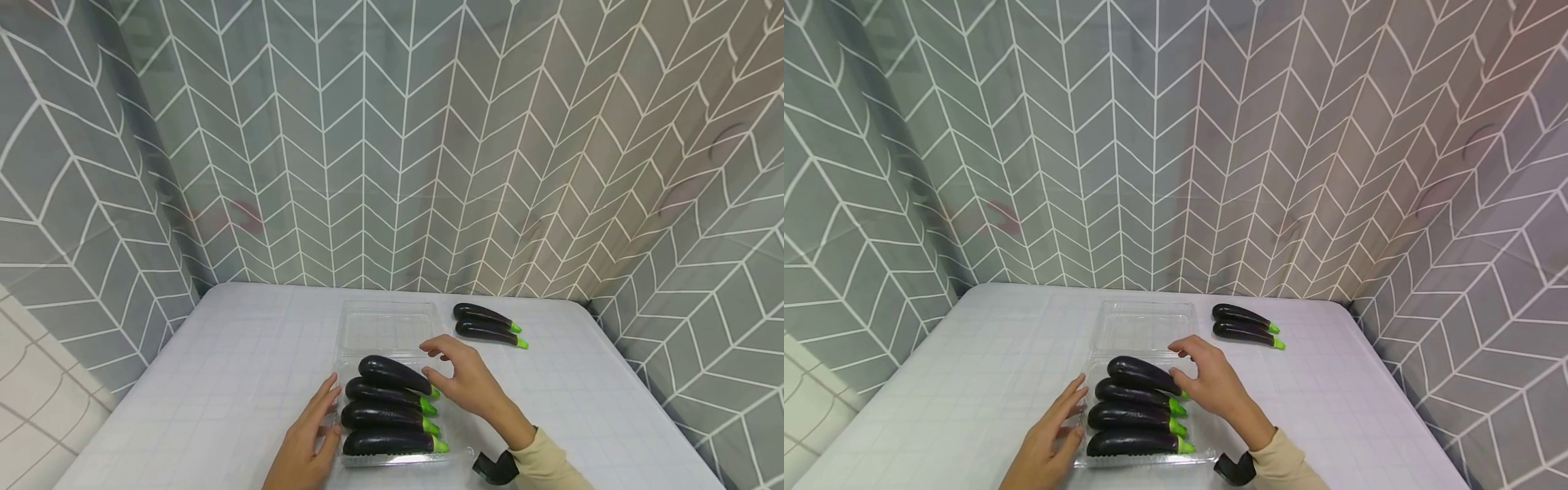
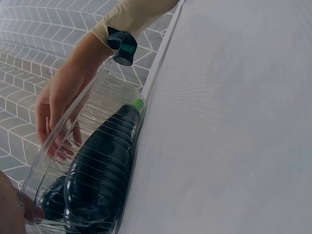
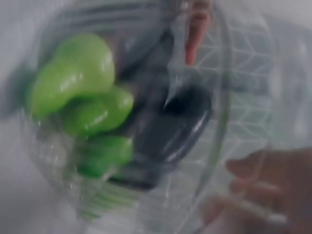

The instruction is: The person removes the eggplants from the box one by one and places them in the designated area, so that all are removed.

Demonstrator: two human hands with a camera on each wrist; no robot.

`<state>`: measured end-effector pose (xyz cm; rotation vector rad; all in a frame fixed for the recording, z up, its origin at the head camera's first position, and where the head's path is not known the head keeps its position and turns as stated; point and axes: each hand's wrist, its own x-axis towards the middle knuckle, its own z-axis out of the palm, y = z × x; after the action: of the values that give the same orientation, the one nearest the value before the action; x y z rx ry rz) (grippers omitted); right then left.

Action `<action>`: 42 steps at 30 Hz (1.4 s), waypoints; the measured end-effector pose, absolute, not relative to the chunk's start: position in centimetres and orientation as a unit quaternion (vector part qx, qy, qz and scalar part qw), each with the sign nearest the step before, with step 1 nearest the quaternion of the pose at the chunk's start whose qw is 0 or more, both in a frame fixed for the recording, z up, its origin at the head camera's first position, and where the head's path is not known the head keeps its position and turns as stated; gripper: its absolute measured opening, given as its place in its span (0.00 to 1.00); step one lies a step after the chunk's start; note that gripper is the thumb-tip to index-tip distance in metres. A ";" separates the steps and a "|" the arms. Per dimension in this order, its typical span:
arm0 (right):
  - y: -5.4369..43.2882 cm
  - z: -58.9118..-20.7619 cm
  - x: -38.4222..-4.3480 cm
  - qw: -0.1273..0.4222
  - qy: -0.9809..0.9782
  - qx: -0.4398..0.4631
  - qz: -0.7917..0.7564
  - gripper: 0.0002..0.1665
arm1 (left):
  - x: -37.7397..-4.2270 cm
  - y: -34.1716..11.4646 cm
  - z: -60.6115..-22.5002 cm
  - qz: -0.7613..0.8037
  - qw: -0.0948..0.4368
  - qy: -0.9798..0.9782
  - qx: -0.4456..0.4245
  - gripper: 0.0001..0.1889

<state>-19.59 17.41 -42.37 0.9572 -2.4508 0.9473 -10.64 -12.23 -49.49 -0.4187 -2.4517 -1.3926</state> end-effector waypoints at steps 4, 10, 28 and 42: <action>16.9 -42.4 -19.3 0.156 -0.863 0.344 0.336 0.22 | -10.7 -12.2 -49.4 -0.484 0.146 -0.850 -0.147 0.31; 16.4 -42.8 -18.9 0.145 -0.858 0.353 0.343 0.22 | -10.6 -12.2 -49.4 -0.488 0.147 -0.848 -0.147 0.31; 15.6 -45.3 -19.2 0.128 -0.870 0.352 0.320 0.22 | -10.6 -12.2 -49.8 -0.488 0.154 -0.845 -0.153 0.31; 15.4 -45.7 -19.2 0.140 -0.879 0.344 0.298 0.26 | -10.8 -12.3 -49.8 -0.489 0.160 -0.843 -0.157 0.31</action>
<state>-19.24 15.39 -45.75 0.9944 -2.5405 0.8621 -10.78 -12.27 -49.80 -0.4493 -2.4090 -1.3963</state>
